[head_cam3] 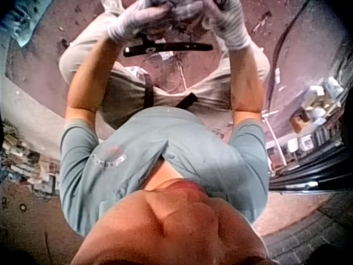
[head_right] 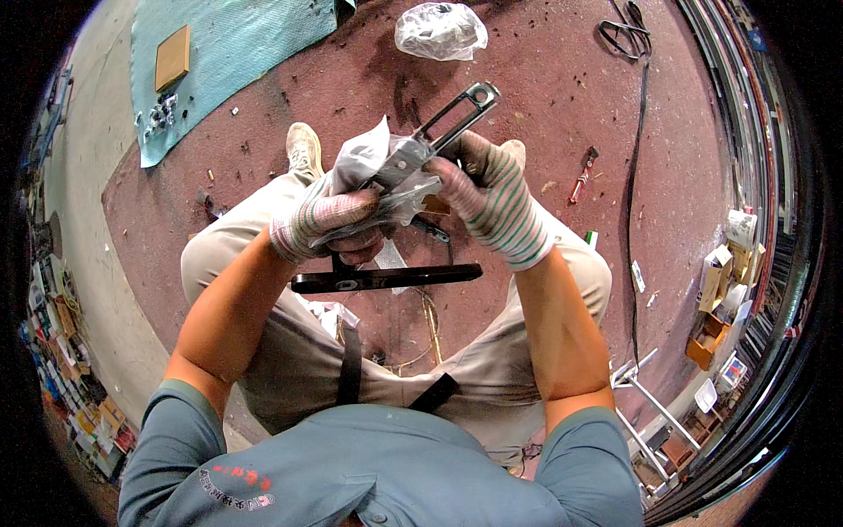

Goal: The person unpacks a box containing hardware parts, removes protective foam, and uses a utility knife to open packaging. They then handle a metal frame and a white plastic component, assembling parts together while sitting on the floor.

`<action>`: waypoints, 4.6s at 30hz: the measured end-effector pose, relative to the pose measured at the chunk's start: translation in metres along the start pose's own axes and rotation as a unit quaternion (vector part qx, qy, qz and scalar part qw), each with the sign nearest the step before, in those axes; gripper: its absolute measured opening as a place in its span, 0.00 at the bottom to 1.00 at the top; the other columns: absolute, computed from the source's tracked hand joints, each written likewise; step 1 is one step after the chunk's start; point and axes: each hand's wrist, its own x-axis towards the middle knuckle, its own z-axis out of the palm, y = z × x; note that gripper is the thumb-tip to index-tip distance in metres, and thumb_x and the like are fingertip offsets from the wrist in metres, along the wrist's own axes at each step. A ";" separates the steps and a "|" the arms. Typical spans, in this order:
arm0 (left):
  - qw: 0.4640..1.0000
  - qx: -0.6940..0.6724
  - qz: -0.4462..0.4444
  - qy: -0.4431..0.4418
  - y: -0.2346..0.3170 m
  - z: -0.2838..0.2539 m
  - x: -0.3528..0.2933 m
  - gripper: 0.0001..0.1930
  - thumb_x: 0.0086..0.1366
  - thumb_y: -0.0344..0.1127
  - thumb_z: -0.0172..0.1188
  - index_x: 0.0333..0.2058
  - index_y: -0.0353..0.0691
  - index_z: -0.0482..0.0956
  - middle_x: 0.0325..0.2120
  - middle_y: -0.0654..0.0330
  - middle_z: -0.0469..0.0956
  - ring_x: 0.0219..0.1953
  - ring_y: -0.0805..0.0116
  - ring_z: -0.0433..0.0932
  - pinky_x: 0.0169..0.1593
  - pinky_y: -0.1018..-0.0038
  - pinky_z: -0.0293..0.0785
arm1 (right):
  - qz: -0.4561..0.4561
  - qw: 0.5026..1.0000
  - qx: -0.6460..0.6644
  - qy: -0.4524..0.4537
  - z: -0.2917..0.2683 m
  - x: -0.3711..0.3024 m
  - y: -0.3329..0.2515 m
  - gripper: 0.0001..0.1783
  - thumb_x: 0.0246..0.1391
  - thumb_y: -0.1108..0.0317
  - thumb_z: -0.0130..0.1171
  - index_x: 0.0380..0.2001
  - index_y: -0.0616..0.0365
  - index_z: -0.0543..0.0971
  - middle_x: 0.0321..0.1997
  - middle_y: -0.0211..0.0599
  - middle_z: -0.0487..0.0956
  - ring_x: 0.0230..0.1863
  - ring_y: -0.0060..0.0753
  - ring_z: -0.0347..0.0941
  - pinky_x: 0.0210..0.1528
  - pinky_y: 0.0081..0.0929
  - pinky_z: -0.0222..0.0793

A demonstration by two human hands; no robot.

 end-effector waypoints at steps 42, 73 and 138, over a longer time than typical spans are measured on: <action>0.937 0.145 0.095 0.305 -0.016 0.006 0.034 0.19 0.69 0.51 0.58 0.30 0.40 0.80 0.16 0.71 0.73 0.17 0.85 0.66 0.19 0.81 0.61 | -0.076 0.960 -0.268 0.040 0.038 0.009 -0.002 0.06 0.55 0.72 0.58 0.35 0.63 0.80 0.19 0.32 0.75 0.21 0.13 0.67 0.24 0.22 0.67; 0.967 0.159 -0.010 0.201 -0.003 -0.014 0.025 0.31 0.63 0.68 0.54 0.30 0.41 0.78 0.13 0.67 0.69 0.12 0.75 0.69 0.16 0.78 0.64 | 0.012 0.972 -0.190 0.136 0.018 0.013 0.016 0.13 0.50 0.65 0.64 0.36 0.62 0.82 0.19 0.26 0.78 0.20 0.17 0.72 0.32 0.16 0.68; 0.864 0.458 -0.009 0.208 -0.015 -0.023 0.038 0.12 0.63 0.39 0.66 0.37 0.35 0.82 0.26 0.68 0.80 0.30 0.83 0.71 0.35 0.77 0.73 | 0.162 0.836 -0.522 -0.054 0.009 0.011 0.028 0.23 0.56 0.44 0.52 0.40 0.48 0.84 0.36 0.50 0.84 0.48 0.56 0.78 0.66 0.74 0.36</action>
